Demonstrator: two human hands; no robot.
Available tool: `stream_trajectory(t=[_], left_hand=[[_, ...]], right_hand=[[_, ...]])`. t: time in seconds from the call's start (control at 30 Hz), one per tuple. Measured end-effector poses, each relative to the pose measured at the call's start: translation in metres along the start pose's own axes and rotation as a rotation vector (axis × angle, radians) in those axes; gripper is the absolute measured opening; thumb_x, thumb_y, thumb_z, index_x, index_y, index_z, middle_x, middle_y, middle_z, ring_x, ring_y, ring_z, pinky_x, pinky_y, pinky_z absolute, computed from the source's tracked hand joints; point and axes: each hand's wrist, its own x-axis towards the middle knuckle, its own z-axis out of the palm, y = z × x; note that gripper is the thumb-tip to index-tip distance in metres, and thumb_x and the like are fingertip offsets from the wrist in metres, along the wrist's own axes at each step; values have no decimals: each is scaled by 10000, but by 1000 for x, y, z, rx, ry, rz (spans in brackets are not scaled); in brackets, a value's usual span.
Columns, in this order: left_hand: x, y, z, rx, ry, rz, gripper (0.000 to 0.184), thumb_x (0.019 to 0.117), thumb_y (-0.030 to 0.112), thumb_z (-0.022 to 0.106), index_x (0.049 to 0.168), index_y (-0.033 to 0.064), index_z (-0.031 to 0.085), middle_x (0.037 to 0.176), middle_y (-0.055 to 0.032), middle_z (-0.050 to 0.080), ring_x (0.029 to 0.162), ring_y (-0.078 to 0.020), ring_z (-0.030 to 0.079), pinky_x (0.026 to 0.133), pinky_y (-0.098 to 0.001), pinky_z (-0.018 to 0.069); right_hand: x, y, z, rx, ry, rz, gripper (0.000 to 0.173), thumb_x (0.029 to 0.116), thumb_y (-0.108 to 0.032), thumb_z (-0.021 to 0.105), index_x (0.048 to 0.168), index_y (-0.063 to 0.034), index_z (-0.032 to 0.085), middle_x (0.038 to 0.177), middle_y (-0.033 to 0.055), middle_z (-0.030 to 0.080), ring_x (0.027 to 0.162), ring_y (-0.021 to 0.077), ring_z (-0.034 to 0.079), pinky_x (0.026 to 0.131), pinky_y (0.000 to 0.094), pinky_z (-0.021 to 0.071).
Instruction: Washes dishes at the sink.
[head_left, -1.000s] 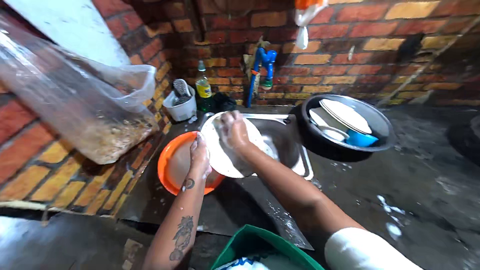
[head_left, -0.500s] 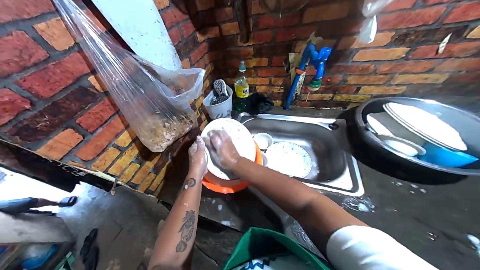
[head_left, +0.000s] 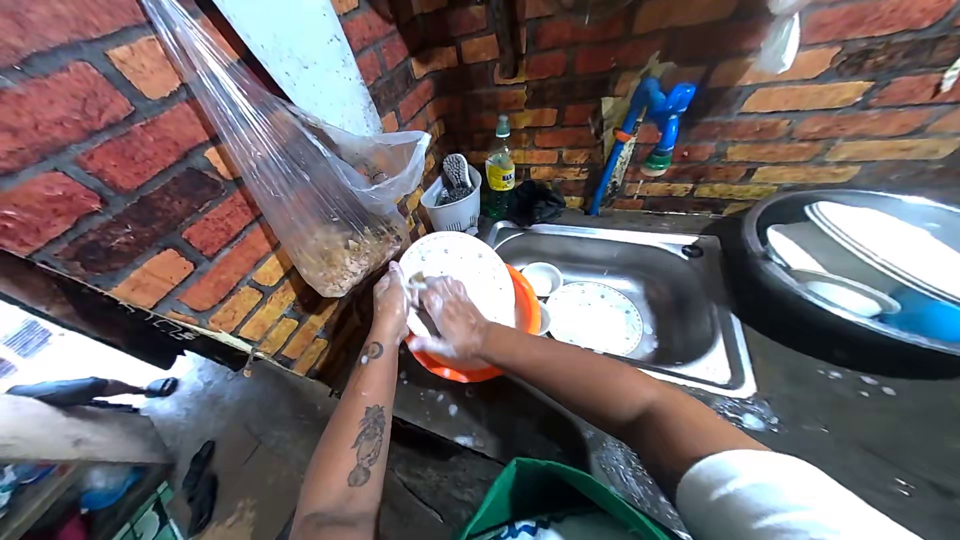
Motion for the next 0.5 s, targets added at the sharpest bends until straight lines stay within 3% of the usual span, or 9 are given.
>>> stream_trajectory(t=[0.03, 0.07, 0.1, 0.17, 0.23, 0.3, 0.4, 0.47, 0.5], left_hand=[[0, 6, -3, -4, 1, -45, 602, 1115, 493, 268, 1406, 42, 539, 1343, -219, 591, 1203, -305, 594, 1001, -520, 491], [0, 11, -5, -13, -12, -86, 595, 1118, 483, 276, 1440, 42, 511, 1397, -222, 565, 1250, -317, 577, 1028, -527, 480], [-1, 16, -5, -32, -34, -125, 585, 1119, 473, 292, 1448, 37, 501, 1403, -225, 559, 1246, -323, 576, 1019, -527, 481], [-3, 25, -3, -114, -93, -176, 568, 1111, 489, 325, 1419, 57, 525, 1319, -190, 610, 1137, -298, 623, 927, -500, 528], [-1, 19, 5, -186, -160, -164, 580, 1088, 560, 300, 1432, 144, 508, 1285, -120, 620, 1065, -262, 634, 832, -469, 554], [4, 0, 15, -171, -212, -184, 633, 1077, 601, 290, 1558, 204, 399, 1529, -112, 479, 1324, -315, 516, 1004, -556, 481], [11, -41, 24, -268, -235, -162, 635, 1059, 597, 375, 1561, 210, 411, 1538, -85, 495, 1392, -259, 488, 1118, -517, 438], [6, -55, 19, -473, -230, -157, 494, 1080, 410, 476, 1481, 122, 495, 1381, -119, 623, 1256, -242, 611, 1049, -464, 520], [3, -60, 14, -548, -212, -141, 419, 1082, 273, 508, 1447, 68, 500, 1300, -152, 654, 1172, -250, 652, 993, -449, 554]], right_hand=[[-10, -7, -6, -17, -97, 1, 795, 880, -645, 657, 1357, -12, 590, 1430, 245, 543, 1363, 417, 482, 1101, 596, 395], [-18, -14, -15, -12, -180, 31, 684, 884, -472, 733, 1356, -2, 581, 1424, 250, 541, 1339, 417, 498, 1064, 588, 422], [-21, -22, -26, 11, -228, 92, 549, 880, -260, 746, 1332, 9, 588, 1399, 252, 556, 1304, 412, 533, 1030, 574, 457], [-16, -33, -48, 94, -234, 237, 406, 926, -94, 676, 1312, 11, 608, 1288, 239, 617, 1201, 388, 617, 1009, 549, 510], [-3, -27, -68, 249, -116, 342, 459, 889, -62, 718, 1324, 20, 597, 1222, 245, 659, 1135, 383, 654, 990, 568, 522], [11, -8, -86, 506, 103, 408, 533, 852, 11, 732, 1359, 43, 572, 1199, 252, 673, 1083, 351, 676, 963, 535, 546], [20, 24, -111, 929, 266, 572, 493, 899, -2, 670, 1381, -47, 578, 1211, 148, 669, 1014, 222, 672, 871, 420, 582], [19, 52, -111, 1070, 282, 634, 451, 980, -70, 614, 1426, -77, 551, 1275, 112, 653, 1064, 179, 656, 887, 373, 569], [17, 68, -102, 1051, 284, 640, 421, 1030, -144, 574, 1444, -75, 541, 1334, 111, 640, 1151, 176, 640, 961, 373, 550]])
